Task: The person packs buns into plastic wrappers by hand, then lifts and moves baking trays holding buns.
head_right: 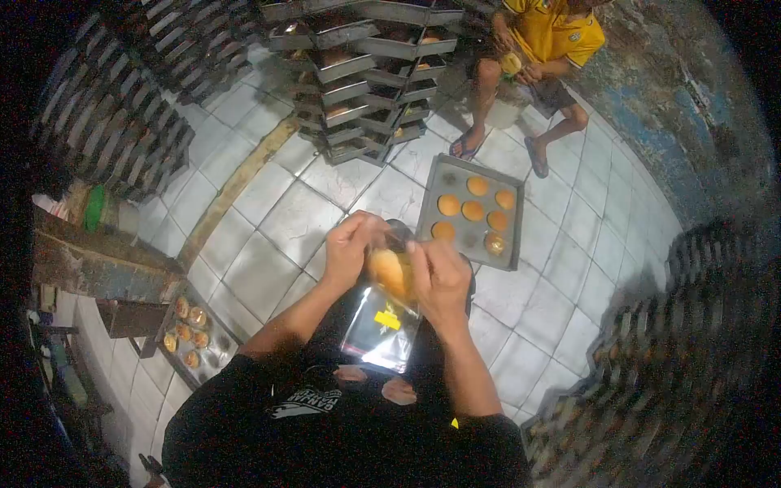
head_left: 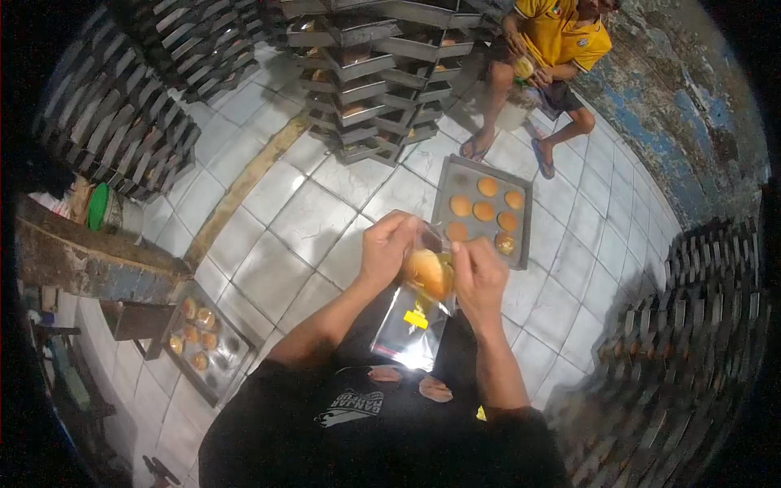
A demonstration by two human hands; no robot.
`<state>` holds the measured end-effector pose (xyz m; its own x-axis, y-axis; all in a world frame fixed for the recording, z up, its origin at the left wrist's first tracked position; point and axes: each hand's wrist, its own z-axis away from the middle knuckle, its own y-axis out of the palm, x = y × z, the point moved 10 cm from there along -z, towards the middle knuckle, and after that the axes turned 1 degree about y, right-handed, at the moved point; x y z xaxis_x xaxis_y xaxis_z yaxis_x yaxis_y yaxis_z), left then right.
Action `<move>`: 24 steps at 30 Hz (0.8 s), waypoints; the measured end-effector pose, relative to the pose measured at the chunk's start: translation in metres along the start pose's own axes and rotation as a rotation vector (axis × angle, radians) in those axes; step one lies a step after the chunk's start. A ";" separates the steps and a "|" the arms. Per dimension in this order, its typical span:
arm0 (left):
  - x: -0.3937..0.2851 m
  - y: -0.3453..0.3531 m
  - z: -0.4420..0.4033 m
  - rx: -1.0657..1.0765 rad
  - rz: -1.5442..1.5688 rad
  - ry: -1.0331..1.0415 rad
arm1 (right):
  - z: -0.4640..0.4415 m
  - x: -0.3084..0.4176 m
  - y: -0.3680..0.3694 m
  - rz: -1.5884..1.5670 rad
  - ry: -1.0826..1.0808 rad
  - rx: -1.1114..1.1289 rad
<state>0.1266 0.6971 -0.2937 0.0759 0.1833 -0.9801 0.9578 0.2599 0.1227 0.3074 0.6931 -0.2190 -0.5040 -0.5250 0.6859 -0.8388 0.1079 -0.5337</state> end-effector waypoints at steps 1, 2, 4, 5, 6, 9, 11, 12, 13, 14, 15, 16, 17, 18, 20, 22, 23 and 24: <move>0.012 -0.004 0.005 -0.020 0.013 -0.189 | -0.011 -0.010 0.005 -0.004 0.010 0.001; 0.021 -0.007 0.007 -0.004 0.001 -0.218 | -0.021 -0.044 0.016 -0.143 0.207 0.044; 0.030 -0.030 -0.008 -0.172 -0.071 -0.188 | -0.009 -0.078 0.014 -0.290 0.418 0.068; 0.031 -0.035 -0.002 -0.171 -0.080 -0.195 | 0.001 -0.091 0.018 -0.421 0.585 0.132; 0.010 -0.039 0.003 -0.167 -0.221 0.011 | 0.009 -0.101 0.031 -0.552 0.742 0.205; 0.023 -0.053 0.039 -0.078 -0.322 0.126 | 0.084 -0.126 0.058 -0.599 0.946 0.318; 0.112 -0.058 0.061 0.028 -0.096 -0.265 | 0.131 -0.142 0.087 -0.682 1.046 0.357; 0.127 -0.060 0.062 0.009 0.013 -0.274 | 0.146 -0.150 0.092 -0.596 1.034 0.402; 0.122 -0.058 0.056 0.013 0.007 -0.286 | 0.145 -0.144 0.098 -0.601 1.048 0.402; 0.107 -0.048 0.050 0.027 0.069 -0.302 | 0.130 -0.124 0.088 -0.691 0.942 0.203; 0.093 -0.036 0.044 0.047 0.136 -0.314 | 0.115 -0.106 0.065 -0.764 0.824 -0.005; 0.067 -0.022 0.032 0.135 0.007 -0.123 | 0.112 -0.093 0.063 -0.953 0.961 0.095; 0.066 -0.010 0.028 0.157 0.015 -0.125 | 0.110 -0.103 0.057 -0.946 0.963 0.070; 0.058 0.002 0.025 0.177 0.014 -0.047 | 0.098 -0.107 0.046 -0.771 0.806 0.075; 0.060 0.015 0.026 0.108 0.028 -0.136 | 0.072 -0.115 0.017 -0.405 0.582 0.063; 0.066 0.017 0.032 0.110 -0.003 -0.193 | 0.055 -0.159 -0.005 -0.167 0.440 -0.075; 0.071 0.013 0.034 0.093 -0.035 -0.239 | 0.044 -0.166 -0.021 0.052 0.302 -0.098; 0.058 0.016 0.041 0.220 -0.226 -0.079 | 0.053 -0.188 -0.030 0.058 0.293 -0.107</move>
<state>0.1581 0.6730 -0.3554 -0.1328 0.0677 -0.9888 0.9891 0.0728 -0.1278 0.4387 0.7438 -0.3581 -0.5764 -0.2511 0.7776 -0.8161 0.2268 -0.5316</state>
